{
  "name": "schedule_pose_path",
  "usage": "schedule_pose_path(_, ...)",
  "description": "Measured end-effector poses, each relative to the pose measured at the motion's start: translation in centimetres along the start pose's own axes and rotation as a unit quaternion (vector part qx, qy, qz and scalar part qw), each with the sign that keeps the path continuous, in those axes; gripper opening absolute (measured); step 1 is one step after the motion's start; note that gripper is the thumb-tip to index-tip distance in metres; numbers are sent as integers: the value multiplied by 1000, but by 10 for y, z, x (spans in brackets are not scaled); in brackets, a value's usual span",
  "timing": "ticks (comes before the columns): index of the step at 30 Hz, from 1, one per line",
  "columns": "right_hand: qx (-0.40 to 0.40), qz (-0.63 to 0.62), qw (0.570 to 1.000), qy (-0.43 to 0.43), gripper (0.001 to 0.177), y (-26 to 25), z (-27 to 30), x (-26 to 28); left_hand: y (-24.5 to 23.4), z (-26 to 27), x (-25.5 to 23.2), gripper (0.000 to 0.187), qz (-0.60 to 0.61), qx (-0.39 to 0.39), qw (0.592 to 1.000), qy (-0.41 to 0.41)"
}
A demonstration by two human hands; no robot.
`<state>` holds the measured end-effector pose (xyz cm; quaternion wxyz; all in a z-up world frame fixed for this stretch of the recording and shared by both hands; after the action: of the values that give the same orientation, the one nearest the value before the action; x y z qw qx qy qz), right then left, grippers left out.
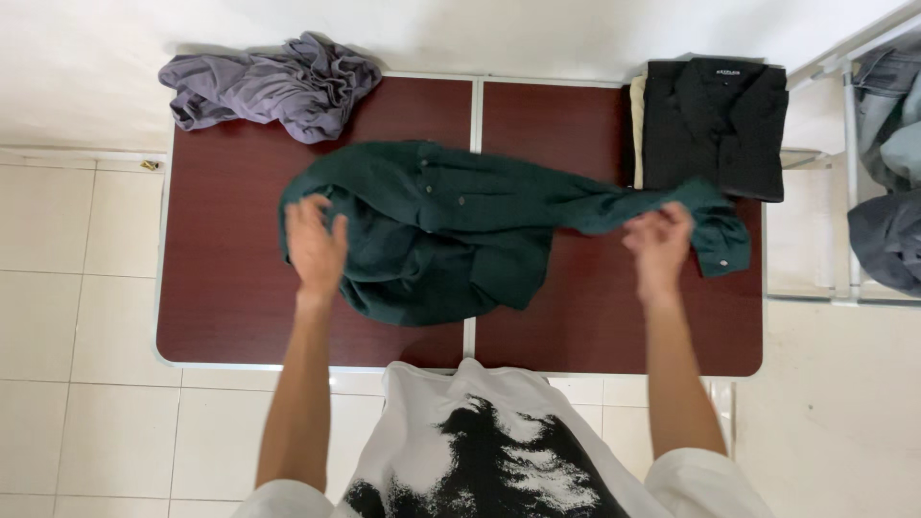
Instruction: The person buttons a dark green long-sleeved shirt on a table and سپس picks it up to spread it out.
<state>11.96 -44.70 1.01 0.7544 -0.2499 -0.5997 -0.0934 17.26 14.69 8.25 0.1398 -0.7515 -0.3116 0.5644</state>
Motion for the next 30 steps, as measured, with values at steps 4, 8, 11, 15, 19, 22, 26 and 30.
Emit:
schedule_pose_path(4,116,276,954,14,62,93,68,-52,56,65,41,39,-15,155,977,-148)
schedule_pose_path(8,155,324,931,71,70,134,110,-96,45,110,54,82,-75,118,970,-200)
schedule_pose_path(11,147,349,922,79,45,138,120,-100,40,128,77,81,-51,86,968,-230)
schedule_pose_path(15,32,98,986,129,23,104,94,-81,51,133,110,51,11,122,957,-261)
schedule_pose_path(19,14,-66,988,136,17,50,52,-57,29,88,83,30,242,19,948,-205)
schedule_pose_path(22,-25,-106,990,89,19,26,30,-32,24,50,29,19,383,29,912,-145)
schedule_pose_path(26,-75,-105,988,84,35,22,40,-5,29,29,-28,9,464,26,871,-159)
schedule_pose_path(30,7,192,981,-25,59,76,78,14,52,33,-36,10,519,15,825,-221)
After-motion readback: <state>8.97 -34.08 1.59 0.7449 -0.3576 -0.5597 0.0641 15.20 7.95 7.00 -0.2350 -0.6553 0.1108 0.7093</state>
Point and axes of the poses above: each hand's wrist, its own z-axis away from the middle knuckle, its own y-axis out of the palm, x = y × z, the point moved 9 cm from there along -z, towards the middle knuckle, and after that the axes turned 15 degrees about z, right-handed, at the moved point
